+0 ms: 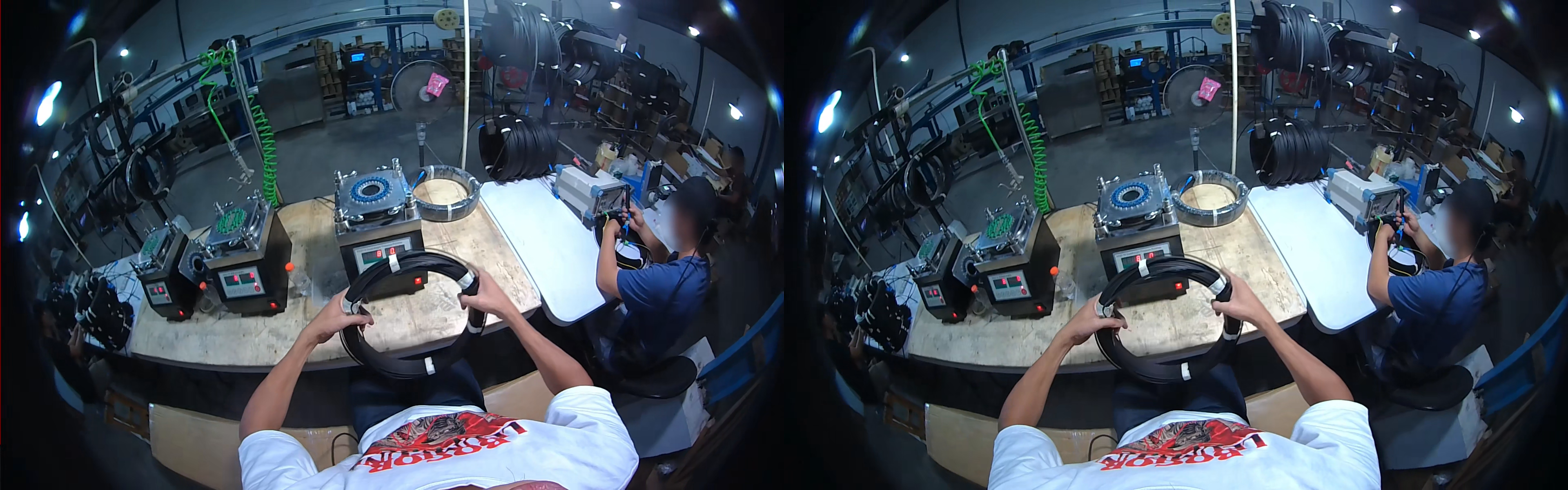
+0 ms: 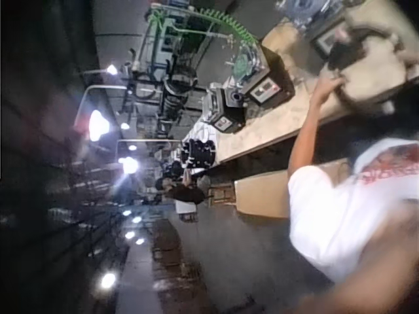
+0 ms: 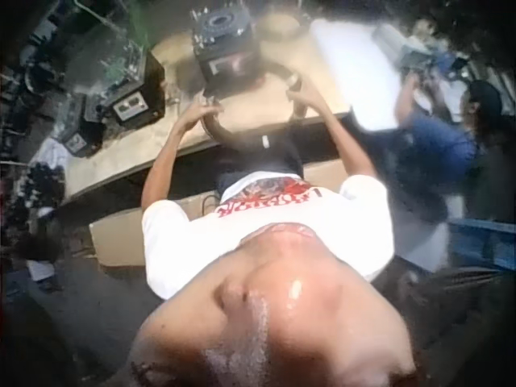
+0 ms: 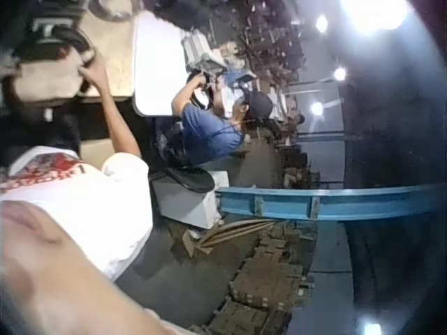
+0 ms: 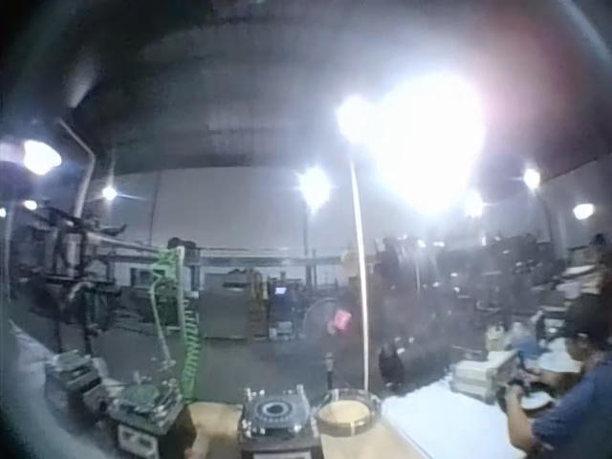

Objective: Assembling and testing large cable coils using industrial machinery.

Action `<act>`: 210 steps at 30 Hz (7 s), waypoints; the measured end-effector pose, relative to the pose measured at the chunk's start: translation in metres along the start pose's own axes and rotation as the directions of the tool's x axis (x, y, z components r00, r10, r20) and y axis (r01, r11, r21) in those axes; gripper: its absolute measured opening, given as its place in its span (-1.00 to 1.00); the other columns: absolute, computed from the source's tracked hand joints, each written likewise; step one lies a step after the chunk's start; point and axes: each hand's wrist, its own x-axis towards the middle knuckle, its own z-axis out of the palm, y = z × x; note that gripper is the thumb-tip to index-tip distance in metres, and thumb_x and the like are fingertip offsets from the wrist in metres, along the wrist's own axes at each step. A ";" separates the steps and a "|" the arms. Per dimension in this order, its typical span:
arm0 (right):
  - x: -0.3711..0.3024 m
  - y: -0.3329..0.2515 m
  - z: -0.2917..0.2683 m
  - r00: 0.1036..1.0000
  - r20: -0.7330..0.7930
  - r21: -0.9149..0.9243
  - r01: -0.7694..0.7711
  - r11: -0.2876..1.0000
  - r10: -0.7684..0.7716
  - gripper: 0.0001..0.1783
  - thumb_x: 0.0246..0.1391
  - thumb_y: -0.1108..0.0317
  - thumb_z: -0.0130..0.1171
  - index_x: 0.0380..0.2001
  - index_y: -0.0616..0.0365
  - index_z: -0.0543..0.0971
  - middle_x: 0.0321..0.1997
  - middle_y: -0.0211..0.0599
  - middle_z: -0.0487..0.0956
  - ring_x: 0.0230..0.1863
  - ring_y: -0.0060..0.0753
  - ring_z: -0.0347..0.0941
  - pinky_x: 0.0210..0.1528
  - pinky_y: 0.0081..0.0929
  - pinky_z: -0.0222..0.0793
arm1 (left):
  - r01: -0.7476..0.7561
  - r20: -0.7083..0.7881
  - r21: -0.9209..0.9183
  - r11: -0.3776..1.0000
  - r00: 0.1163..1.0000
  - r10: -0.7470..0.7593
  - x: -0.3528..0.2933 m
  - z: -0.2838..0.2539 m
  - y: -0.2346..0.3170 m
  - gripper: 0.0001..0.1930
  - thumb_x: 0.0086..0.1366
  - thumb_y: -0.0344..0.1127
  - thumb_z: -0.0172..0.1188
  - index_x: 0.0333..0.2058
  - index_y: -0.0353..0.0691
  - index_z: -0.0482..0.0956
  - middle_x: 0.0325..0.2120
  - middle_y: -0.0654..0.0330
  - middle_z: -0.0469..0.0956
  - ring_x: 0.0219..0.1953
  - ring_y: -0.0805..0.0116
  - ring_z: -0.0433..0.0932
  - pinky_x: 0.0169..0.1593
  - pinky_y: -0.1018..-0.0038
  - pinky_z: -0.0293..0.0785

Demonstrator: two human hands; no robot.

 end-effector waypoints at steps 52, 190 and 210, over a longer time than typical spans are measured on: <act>0.178 -0.161 -0.772 0.308 -0.812 -0.423 0.273 0.864 -0.495 -0.34 0.11 0.35 0.33 0.27 0.27 0.40 -0.36 -0.40 0.61 -0.45 -0.67 0.49 -0.34 -0.61 0.47 | -0.919 0.375 0.370 -0.137 0.013 0.927 0.704 0.361 0.657 -0.45 0.38 0.00 0.15 0.18 -0.28 0.45 -0.65 0.27 0.42 -0.58 0.51 0.40 -0.41 0.51 0.36; 0.266 -0.423 0.750 0.976 0.211 0.099 0.027 0.995 -0.047 -0.82 0.31 0.41 0.06 -0.15 0.22 0.61 -0.52 -0.57 0.42 -0.51 -0.81 0.22 -0.49 -0.72 0.07 | 0.815 -0.809 0.553 0.171 0.575 -0.124 -0.705 -0.982 -0.062 -0.34 -0.04 -0.21 0.43 -0.01 -0.40 0.36 -0.13 -0.23 0.57 0.02 -0.21 0.55 0.05 0.07 0.51; 0.334 -0.589 1.127 0.678 0.554 0.292 0.386 0.875 -0.483 -0.51 0.24 0.25 0.18 0.20 0.14 0.49 -0.41 -0.40 0.54 -0.47 -0.74 0.37 -0.53 -0.73 0.28 | 0.713 -0.536 0.691 0.121 0.393 0.747 -0.770 -0.959 0.112 -0.46 0.18 0.08 0.38 -0.19 -0.37 0.61 -0.41 -0.11 0.67 -0.33 0.10 0.72 -0.24 0.29 0.60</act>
